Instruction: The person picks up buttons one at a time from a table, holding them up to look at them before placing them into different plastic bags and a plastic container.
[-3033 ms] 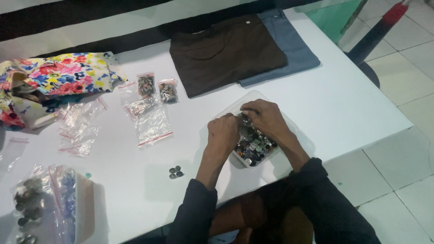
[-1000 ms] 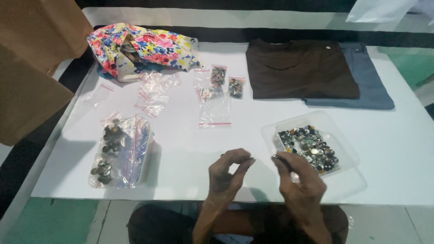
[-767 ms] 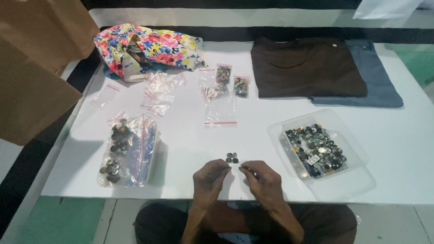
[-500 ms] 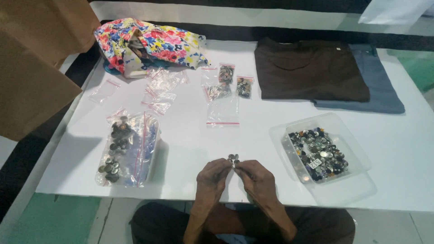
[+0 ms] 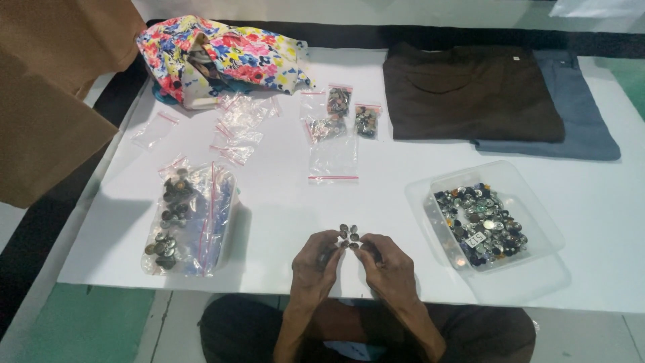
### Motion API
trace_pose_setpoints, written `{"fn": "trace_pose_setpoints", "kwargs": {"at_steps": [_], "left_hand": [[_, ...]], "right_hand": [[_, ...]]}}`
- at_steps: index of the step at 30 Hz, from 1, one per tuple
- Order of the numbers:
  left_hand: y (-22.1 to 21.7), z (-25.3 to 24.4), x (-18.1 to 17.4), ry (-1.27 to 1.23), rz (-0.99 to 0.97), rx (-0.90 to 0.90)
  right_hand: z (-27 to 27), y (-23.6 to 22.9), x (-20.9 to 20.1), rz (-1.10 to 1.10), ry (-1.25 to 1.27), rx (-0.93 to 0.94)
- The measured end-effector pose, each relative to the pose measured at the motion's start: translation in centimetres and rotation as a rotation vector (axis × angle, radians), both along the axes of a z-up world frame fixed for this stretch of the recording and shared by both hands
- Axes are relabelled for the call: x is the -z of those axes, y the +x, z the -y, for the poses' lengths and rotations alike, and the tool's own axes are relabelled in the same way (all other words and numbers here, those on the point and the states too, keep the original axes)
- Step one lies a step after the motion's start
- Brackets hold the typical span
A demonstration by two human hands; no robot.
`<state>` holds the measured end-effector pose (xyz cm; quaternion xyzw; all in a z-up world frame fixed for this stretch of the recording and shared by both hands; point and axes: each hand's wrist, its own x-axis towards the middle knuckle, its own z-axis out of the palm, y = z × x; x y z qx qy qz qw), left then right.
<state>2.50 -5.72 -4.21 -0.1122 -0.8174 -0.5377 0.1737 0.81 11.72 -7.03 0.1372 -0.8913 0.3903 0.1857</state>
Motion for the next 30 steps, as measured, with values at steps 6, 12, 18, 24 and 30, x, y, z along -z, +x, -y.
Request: {"fn": "trace_pose_setpoints", "kwargs": {"at_steps": [6, 12, 18, 24, 30], "left_hand": [[-0.4, 0.0, 1.0, 0.019, 0.024, -0.037], [0.0, -0.1, -0.4, 0.025, 0.004, -0.024], [0.4, 0.0, -0.5, -0.075, -0.016, -0.043], [-0.1, -3.8, -2.4, -0.035, -0.218, -0.078], [-3.5, -11.2, -6.7, -0.175, -0.370, 0.239]], "right_hand": [[0.4, -0.3, -0.7, 0.058, -0.005, 0.013], [0.6, -0.3, -1.1, 0.057, -0.016, 0.005], [0.1, 1.0, -1.3, -0.136, -0.093, -0.064], [-3.6, 4.0, -7.9, -0.393, -0.064, 0.003], [-15.2, -1.2, -10.0, -0.226, 0.205, 0.167]]}}
